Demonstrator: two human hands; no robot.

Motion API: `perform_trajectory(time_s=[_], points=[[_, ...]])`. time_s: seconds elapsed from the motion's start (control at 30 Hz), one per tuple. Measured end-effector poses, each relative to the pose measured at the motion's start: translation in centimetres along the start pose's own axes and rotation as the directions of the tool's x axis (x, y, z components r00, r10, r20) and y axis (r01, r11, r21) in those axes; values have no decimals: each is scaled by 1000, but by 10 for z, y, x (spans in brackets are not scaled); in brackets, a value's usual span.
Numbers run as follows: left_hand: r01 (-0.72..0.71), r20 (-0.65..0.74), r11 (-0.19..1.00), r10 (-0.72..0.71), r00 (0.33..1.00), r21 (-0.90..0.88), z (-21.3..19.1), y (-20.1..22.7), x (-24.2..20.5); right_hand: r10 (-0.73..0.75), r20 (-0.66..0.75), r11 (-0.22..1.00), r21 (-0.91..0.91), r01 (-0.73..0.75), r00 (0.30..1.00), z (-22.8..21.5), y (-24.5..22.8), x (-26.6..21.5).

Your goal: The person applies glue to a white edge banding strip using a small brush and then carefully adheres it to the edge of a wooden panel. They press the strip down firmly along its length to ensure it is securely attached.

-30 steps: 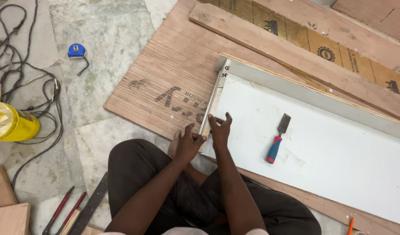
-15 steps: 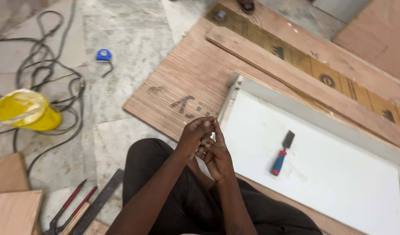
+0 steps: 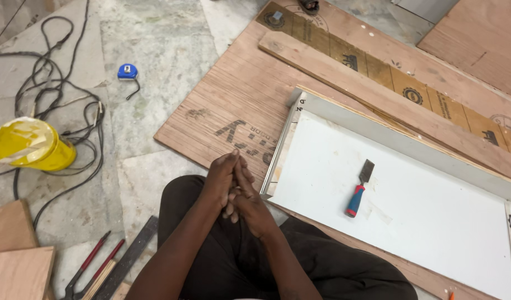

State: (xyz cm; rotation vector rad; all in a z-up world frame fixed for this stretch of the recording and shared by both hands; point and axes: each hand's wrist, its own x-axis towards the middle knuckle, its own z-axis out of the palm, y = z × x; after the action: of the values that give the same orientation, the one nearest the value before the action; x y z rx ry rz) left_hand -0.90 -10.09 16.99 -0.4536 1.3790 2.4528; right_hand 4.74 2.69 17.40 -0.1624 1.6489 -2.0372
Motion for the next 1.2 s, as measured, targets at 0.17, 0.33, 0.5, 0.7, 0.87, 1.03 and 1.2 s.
perform_trajectory(time_s=[0.17, 0.33, 0.5, 0.7, 0.87, 1.03, 1.2], points=[[-122, -47, 992, 120, 992, -37, -17, -1, 3, -476, -15, 834, -326, 445, 880, 4, 18, 0], [-330, 27, 817, 361, 932, 473, 17, -17, -44, -344, -380, 935, -55, 350, 859, 14, -9, 15], [-454, 245, 757, 382, 891, 471, 32, -45, -105, -235, -581, 939, 72, 336, 779, 19, -26, 20], [-403, 320, 673, 252, 913, 620, 16, -46, -126, -81, -429, 981, 125, 148, 900, 4, -43, 15], [-556, 429, 631, 361, 828, 541, 19, -41, -128, -227, -302, 953, 128, 275, 926, 8, -54, 41], [-490, 265, 798, 417, 869, 350, 10, 12, -73, -287, -179, 955, -132, 266, 941, 65, -31, 19], [-453, -169, 879, 474, 864, 147, -18, 74, -13, -607, 226, 640, -430, 637, 762, 95, -35, -59]])
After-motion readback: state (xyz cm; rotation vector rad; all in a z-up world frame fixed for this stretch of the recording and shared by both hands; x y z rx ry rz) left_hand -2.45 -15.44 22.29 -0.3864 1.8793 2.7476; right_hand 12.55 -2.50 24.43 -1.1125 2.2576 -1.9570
